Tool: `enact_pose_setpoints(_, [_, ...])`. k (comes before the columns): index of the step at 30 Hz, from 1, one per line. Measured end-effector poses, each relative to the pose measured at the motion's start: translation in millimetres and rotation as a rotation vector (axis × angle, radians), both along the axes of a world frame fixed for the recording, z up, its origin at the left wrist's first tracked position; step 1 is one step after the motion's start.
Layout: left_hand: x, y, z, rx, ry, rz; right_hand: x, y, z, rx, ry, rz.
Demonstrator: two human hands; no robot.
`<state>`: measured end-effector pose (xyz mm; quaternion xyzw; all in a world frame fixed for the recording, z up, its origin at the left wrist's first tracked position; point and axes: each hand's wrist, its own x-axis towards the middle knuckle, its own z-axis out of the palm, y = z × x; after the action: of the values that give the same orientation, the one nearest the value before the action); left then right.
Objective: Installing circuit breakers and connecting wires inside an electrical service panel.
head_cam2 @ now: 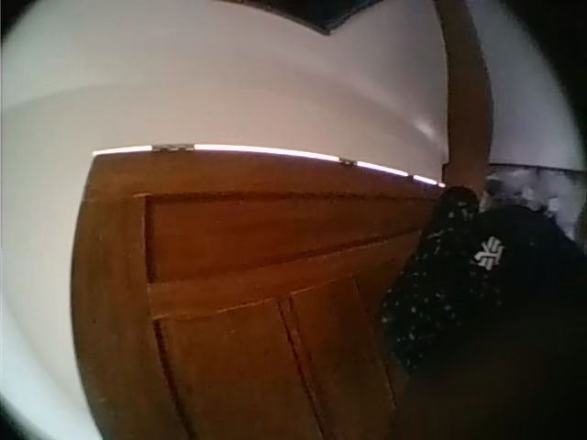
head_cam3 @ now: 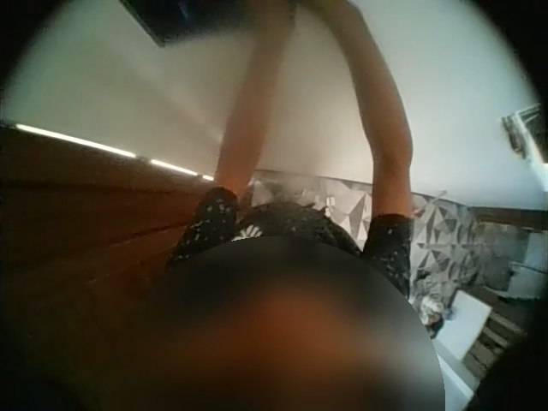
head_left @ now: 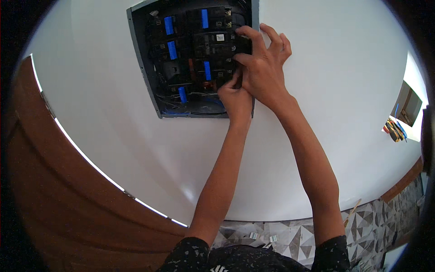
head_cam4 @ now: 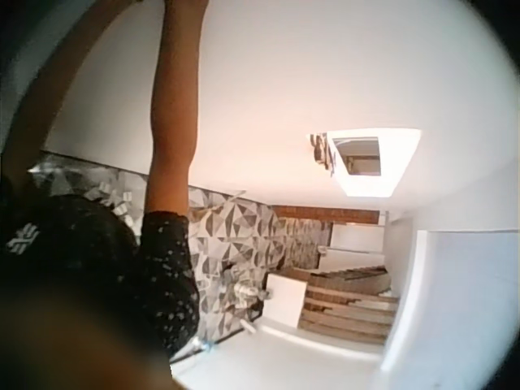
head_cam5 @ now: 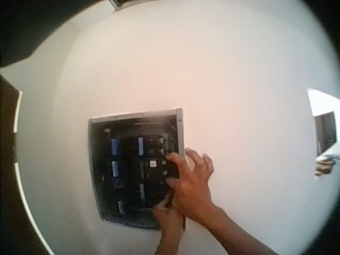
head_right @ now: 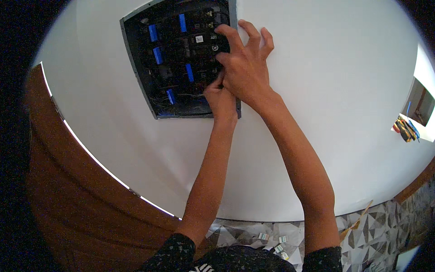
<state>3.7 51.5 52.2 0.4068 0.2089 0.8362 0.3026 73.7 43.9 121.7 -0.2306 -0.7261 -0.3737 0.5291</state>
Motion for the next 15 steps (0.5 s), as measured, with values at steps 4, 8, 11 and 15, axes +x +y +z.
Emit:
enact_pose_setpoints(4, [3.0,3.0,2.8,0.012,-0.043,-0.003,2.6,-4.9,0.0,-0.036,-0.019,-0.013])
enact_pose_setpoints(8, [-0.7,-4.2,5.9,-0.055,0.005,-0.002,4.2,-10.4,0.4,-0.118,-0.039,-0.023])
enact_pose_setpoints(11, [-8.9,-20.6,1.7,-0.079,0.201,0.106,3.7,-9.1,2.1,-0.088,-0.042,-0.059])
enact_pose_setpoints(15, [-13.8,-37.7,-5.3,-0.035,0.275,0.209,4.0,-3.5,3.2,-0.063,-0.052,-0.043])
